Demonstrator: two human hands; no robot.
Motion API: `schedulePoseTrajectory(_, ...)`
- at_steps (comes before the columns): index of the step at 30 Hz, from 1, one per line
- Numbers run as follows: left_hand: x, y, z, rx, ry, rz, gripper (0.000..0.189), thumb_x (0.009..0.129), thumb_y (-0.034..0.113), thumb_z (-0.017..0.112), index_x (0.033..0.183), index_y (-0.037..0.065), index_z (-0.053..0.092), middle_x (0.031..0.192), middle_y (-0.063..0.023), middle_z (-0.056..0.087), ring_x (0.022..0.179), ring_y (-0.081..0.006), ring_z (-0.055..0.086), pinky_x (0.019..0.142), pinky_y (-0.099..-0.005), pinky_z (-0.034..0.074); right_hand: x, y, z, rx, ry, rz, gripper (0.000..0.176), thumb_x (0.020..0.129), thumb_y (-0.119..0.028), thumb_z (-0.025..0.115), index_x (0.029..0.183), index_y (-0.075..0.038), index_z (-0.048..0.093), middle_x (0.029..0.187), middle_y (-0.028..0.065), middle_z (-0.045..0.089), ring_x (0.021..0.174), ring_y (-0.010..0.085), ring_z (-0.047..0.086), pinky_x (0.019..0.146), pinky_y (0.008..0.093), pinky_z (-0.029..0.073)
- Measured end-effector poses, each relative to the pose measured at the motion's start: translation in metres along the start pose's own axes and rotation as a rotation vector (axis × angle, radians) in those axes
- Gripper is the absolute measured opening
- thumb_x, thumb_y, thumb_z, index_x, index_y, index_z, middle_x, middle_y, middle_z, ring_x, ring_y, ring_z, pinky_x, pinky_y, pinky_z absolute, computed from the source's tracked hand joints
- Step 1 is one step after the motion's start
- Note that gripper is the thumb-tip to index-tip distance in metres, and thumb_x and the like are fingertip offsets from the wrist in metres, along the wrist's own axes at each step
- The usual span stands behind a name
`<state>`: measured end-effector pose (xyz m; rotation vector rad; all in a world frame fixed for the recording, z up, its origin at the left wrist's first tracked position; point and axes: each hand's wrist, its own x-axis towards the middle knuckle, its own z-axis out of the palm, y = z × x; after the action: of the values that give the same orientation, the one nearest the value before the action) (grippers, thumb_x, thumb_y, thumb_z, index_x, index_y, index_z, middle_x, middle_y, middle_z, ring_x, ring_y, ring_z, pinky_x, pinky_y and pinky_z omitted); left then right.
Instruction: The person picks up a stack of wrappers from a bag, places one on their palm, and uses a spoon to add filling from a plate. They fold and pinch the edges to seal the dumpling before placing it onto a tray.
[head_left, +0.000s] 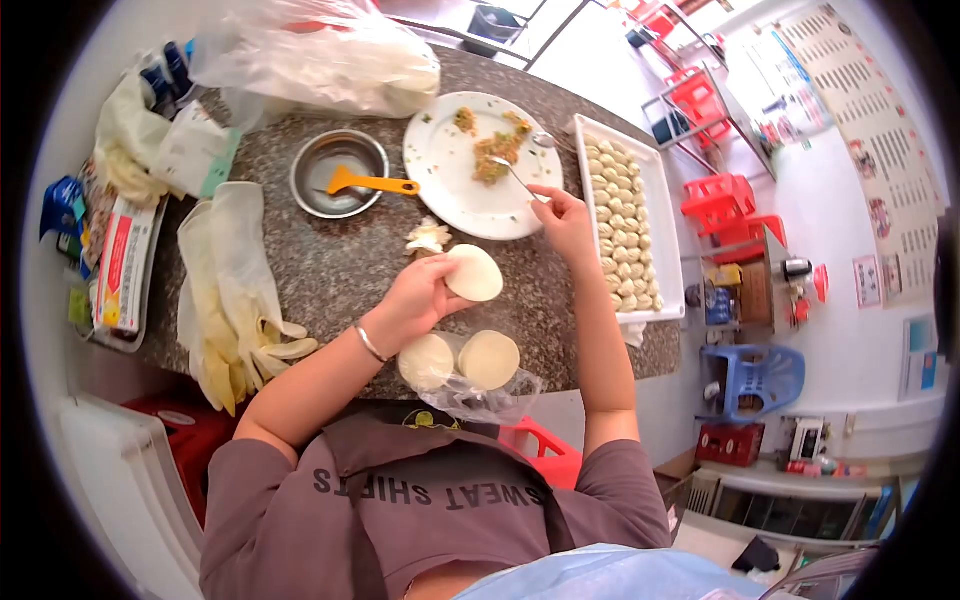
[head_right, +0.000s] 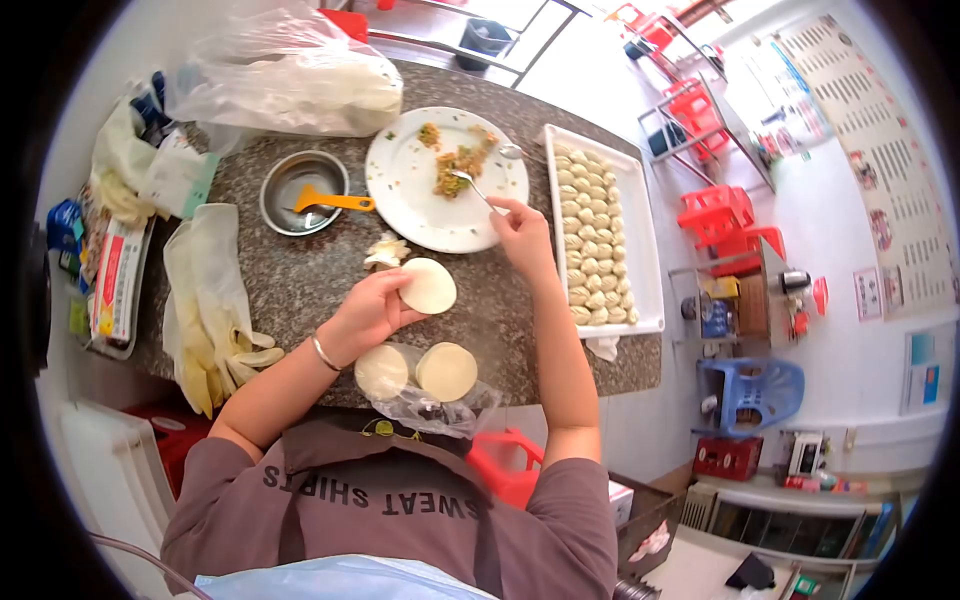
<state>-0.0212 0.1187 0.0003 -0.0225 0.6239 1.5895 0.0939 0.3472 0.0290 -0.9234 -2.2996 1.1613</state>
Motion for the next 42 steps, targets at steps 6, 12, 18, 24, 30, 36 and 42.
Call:
schedulePoseTrajectory(6, 0.0, -0.001, -0.003, 0.029, -0.039, 0.026, 0.03, 0.1, 0.013, 0.041, 0.122, -0.008, 0.047, 0.124, -0.0196, 0.056, 0.113, -0.0297, 0.06, 0.095, -0.0441, 0.053, -0.025, -0.007, 0.0, -0.115, 0.071, -0.032, 0.028, 0.088, -0.008, 0.062, 0.115, -0.01, 0.068, 0.062, -0.0074, 0.04, 0.058, 0.0025, 0.038, 0.052, 0.0211, 0.032)
schedulePoseTrajectory(12, -0.001, -0.001, -0.001, 0.036, -0.009, 0.019, 0.031, 0.1, 0.013, 0.041, 0.123, -0.007, 0.047, 0.124, -0.0186, 0.056, 0.113, -0.0288, 0.06, 0.095, -0.0443, 0.053, -0.042, -0.012, 0.014, -0.379, 0.11, -0.184, 0.029, 0.087, -0.015, 0.064, 0.116, -0.013, 0.067, 0.083, 0.0055, 0.056, 0.066, 0.0182, 0.056, 0.061, 0.0326, 0.046)
schedulePoseTrajectory(18, -0.003, -0.003, 0.001, 0.018, -0.053, -0.013, 0.032, 0.1, 0.014, 0.041, 0.125, -0.006, 0.047, 0.124, -0.0182, 0.057, 0.112, -0.0285, 0.061, 0.095, -0.0428, 0.052, -0.022, -0.026, -0.031, -0.628, 0.138, -0.333, 0.021, 0.086, -0.017, 0.066, 0.105, -0.011, 0.07, 0.102, 0.0106, 0.063, 0.088, 0.0269, 0.064, 0.079, 0.0371, 0.051)
schedulePoseTrajectory(24, -0.003, -0.01, 0.003, 0.022, -0.085, -0.059, 0.033, 0.1, 0.014, 0.041, 0.126, -0.005, 0.047, 0.123, -0.0182, 0.058, 0.112, -0.0291, 0.061, 0.095, -0.0423, 0.053, 0.093, 0.063, -0.156, -0.804, 0.434, -0.375, 0.015, 0.081, -0.012, 0.068, 0.094, -0.008, 0.073, 0.089, 0.0111, 0.066, 0.084, 0.0272, 0.065, 0.078, 0.0378, 0.05)
schedulePoseTrajectory(30, -0.006, -0.006, 0.009, 0.0, -0.069, -0.092, 0.033, 0.1, 0.014, 0.04, 0.126, -0.006, 0.046, 0.124, -0.0188, 0.057, 0.113, -0.0289, 0.06, 0.096, -0.0422, 0.052, 0.141, 0.1, -0.182, -0.926, 0.36, -0.241, 0.016, 0.077, -0.012, 0.07, 0.092, -0.01, 0.074, 0.088, 0.0098, 0.066, 0.086, 0.0268, 0.064, 0.079, 0.0378, 0.051)
schedulePoseTrajectory(36, -0.005, -0.005, 0.005, -0.017, -0.077, -0.098, 0.034, 0.1, 0.014, 0.04, 0.128, -0.005, 0.046, 0.124, -0.0188, 0.058, 0.113, -0.0287, 0.06, 0.095, -0.0416, 0.052, 0.166, 0.109, -0.182, -1.104, 0.24, -0.219, 0.018, 0.073, -0.011, 0.068, 0.089, -0.014, 0.075, 0.087, 0.0068, 0.066, 0.089, 0.0258, 0.064, 0.081, 0.0386, 0.051)
schedulePoseTrajectory(42, -0.005, -0.005, 0.003, -0.027, -0.086, -0.1, 0.033, 0.1, 0.014, 0.042, 0.127, -0.005, 0.046, 0.124, -0.0185, 0.058, 0.113, -0.0288, 0.06, 0.095, -0.0413, 0.053, 0.172, 0.107, -0.18, -1.211, 0.157, -0.221, 0.015, 0.074, -0.013, 0.065, 0.084, -0.017, 0.075, 0.085, 0.005, 0.065, 0.09, 0.0257, 0.064, 0.08, 0.0391, 0.051)
